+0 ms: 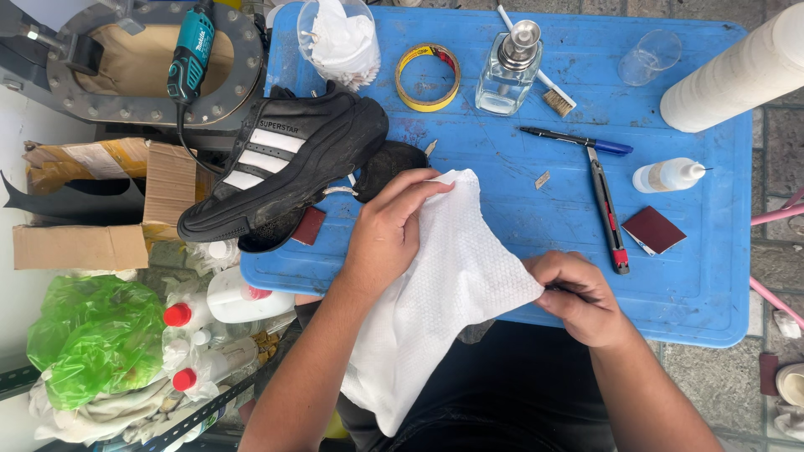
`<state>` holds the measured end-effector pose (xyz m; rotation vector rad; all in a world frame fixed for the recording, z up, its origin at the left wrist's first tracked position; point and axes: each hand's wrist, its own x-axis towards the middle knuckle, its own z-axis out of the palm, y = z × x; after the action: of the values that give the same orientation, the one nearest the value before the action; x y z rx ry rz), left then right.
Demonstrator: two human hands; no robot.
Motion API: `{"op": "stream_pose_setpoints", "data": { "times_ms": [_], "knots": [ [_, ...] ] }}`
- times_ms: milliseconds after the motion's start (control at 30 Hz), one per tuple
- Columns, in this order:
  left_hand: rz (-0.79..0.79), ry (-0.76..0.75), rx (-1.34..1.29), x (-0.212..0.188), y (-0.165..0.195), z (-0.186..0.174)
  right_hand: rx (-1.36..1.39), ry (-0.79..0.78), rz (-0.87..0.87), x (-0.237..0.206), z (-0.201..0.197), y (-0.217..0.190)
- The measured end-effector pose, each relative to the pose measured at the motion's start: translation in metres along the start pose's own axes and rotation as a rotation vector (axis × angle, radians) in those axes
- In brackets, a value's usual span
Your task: The person cleans a black sneaker by wiping its surface with a white cloth and applying liquid from a dispenser. They use a small tool to scrape the sole and continue wiping the shoe's upper and sole areas.
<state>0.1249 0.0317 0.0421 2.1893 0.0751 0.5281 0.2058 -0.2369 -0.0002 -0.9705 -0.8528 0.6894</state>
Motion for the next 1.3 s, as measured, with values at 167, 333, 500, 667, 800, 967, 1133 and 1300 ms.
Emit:
{"op": "stream_pose_setpoints", "data": {
  "times_ms": [167, 333, 500, 667, 800, 967, 1133, 1300],
  "knots": [
    [-0.009, -0.053, 0.009, 0.004, 0.003, -0.008, -0.429, -0.051, 0.285, 0.012, -0.001, -0.019],
    [-0.035, -0.020, 0.097, 0.001, 0.004, -0.017, -0.505, -0.064, 0.558, 0.022, -0.003, -0.027],
    [0.056, -0.030, 0.137, -0.004, 0.003, -0.016, -0.206, -0.002, 0.705, 0.022, -0.012, -0.019],
    [0.045, -0.082, 0.131, -0.003, -0.002, -0.018, -0.512, 0.145, 0.660, 0.023, -0.005, -0.022],
    [0.028, -0.077, 0.043, 0.004, -0.003, -0.018, -0.574, 0.361, 0.650, 0.034, 0.010, -0.028],
    [-0.031, -0.066, 0.109, 0.012, 0.009, -0.005, -0.933, 0.564, 0.586, 0.037, 0.040, -0.030],
    [-0.143, -0.240, 0.300, 0.037, 0.012, -0.012, -1.043, 0.519, 0.514, 0.037, 0.065, -0.025],
    [-0.477, -0.376, 0.597, 0.060, 0.016, 0.007, -1.019, 0.465, 0.437, 0.039, 0.073, -0.020]
  ]
}}
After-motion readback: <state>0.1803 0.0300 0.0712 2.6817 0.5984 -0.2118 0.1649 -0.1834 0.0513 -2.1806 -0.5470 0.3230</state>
